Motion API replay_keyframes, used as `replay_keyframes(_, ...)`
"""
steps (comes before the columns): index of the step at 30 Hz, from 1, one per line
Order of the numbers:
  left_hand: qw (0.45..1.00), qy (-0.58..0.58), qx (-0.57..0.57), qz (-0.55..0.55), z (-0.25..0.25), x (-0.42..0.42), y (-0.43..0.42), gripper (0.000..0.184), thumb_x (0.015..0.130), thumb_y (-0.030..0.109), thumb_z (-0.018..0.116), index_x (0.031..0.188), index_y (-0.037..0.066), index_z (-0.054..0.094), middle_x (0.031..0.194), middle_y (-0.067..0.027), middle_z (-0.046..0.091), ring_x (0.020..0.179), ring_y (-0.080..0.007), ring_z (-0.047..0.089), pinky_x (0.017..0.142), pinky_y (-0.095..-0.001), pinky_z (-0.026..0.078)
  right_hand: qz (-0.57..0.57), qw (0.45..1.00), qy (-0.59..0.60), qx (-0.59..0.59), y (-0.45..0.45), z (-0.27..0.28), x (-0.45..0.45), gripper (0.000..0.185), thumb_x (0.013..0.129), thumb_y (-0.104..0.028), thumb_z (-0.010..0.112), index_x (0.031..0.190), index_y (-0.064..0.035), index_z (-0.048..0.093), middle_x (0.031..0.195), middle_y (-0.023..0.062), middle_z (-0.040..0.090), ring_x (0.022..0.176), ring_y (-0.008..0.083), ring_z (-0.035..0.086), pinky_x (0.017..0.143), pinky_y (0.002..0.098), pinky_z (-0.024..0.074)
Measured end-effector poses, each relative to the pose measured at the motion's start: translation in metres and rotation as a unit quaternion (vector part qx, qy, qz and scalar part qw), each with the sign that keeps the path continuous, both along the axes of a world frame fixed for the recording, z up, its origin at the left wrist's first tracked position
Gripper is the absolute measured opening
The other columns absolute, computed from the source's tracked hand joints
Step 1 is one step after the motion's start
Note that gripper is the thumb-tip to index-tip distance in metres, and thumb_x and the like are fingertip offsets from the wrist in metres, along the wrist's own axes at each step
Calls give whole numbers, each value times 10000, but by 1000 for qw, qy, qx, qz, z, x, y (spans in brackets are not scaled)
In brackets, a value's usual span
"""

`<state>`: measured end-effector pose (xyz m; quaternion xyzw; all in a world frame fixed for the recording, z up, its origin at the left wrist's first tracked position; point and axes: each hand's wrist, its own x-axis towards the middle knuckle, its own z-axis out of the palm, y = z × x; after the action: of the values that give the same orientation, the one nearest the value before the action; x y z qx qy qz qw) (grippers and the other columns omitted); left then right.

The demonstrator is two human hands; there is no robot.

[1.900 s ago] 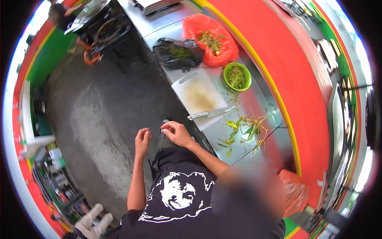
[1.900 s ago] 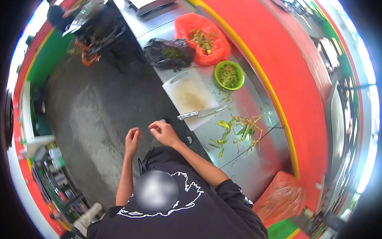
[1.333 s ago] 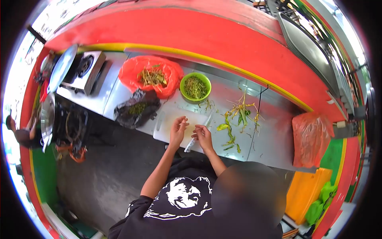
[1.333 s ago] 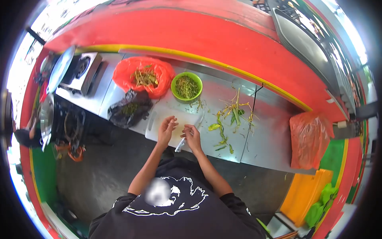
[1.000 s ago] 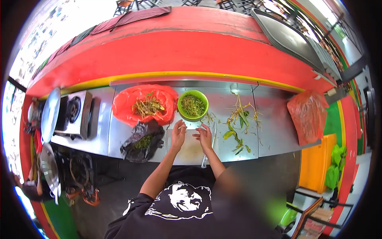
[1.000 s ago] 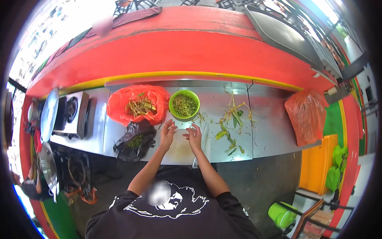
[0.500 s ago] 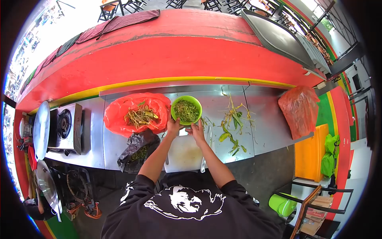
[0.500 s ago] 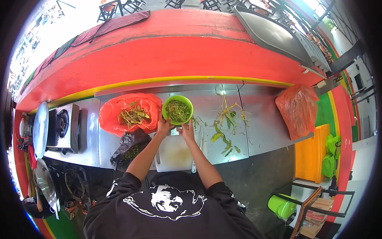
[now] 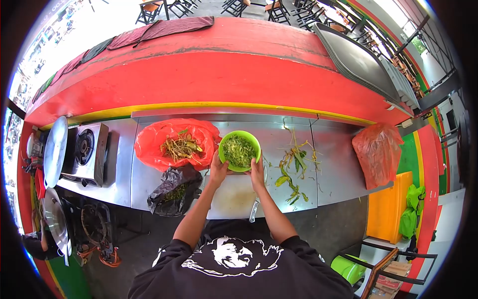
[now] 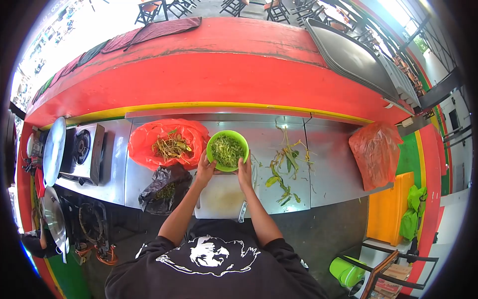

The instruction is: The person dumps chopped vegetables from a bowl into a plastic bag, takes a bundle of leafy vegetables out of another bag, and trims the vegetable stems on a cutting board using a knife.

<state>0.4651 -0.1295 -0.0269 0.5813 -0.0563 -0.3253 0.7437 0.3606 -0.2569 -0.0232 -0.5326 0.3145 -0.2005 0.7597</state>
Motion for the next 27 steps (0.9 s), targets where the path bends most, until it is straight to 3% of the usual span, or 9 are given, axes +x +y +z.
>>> replay_keyframes(1,1000,15,-22,-1,4,-3,5,680,935,-13,500,1492,185,164,1372,-115,473,1104,-229,584,756,-371,606,24,1000,-4,-6,-3,2,-3,661,998,-426,430,1523,-262,64,1478,88,300,1241,235,460,885,381,517)
replay_keyframes(5,1000,8,-1,-25,15,-18,36,708,937,4,516,1504,182,132,1352,-138,486,1079,-242,597,760,-375,606,21,999,32,28,6,-1,-19,625,1004,-483,360,1515,-200,140,1450,82,343,1249,219,453,944,385,476)
replay_keyframes(7,999,12,5,-41,20,-27,52,710,935,8,523,1505,175,134,1332,-141,504,1063,-241,605,755,-372,606,44,994,-43,89,10,-26,-27,610,1004,-505,332,1479,-136,233,1421,77,381,1248,175,447,988,348,435)
replay_keyframes(8,998,13,10,-64,22,-32,61,711,934,12,529,1505,168,135,1312,-143,521,1047,-241,613,750,-369,607,25,998,-29,45,16,-32,-31,596,1009,-493,327,1428,-69,304,1393,71,415,1242,147,446,1023,320,392)
replay_keyframes(11,998,-17,30,-57,27,-49,85,701,931,-4,517,1504,142,140,1282,-136,534,1054,-242,604,740,-366,610,5,994,-47,99,40,-35,-46,596,1019,-475,305,1399,-17,338,1383,74,435,1244,169,450,1044,335,371)
replay_keyframes(22,998,-3,51,-35,25,-75,161,623,930,57,570,1468,70,257,1170,-166,603,981,-216,635,756,-339,577,8,986,-26,166,116,-41,-72,592,1000,-521,320,1361,-56,386,1306,73,499,1168,177,520,975,341,440)
replay_keyframes(24,971,-133,191,-51,28,-69,175,559,936,110,583,1424,19,326,1046,-190,651,971,-205,648,761,-309,542,10,985,-35,166,123,-39,-70,593,1000,-524,313,1366,-62,379,1303,70,496,1163,176,522,969,341,444)
replay_keyframes(25,962,-200,184,8,28,-68,179,452,918,140,611,1311,-25,459,947,-186,670,896,-216,668,724,-304,517,22,987,-29,156,126,-39,-69,596,999,-526,314,1367,-61,376,1306,71,492,1171,176,516,974,343,441)
replay_keyframes(27,944,-257,200,46,32,-56,191,396,910,126,613,1265,-15,507,939,-153,669,834,-202,654,712,-300,508,35,988,-27,145,133,-39,-66,599,998,-528,315,1368,-60,372,1309,71,488,1178,176,511,980,344,437)
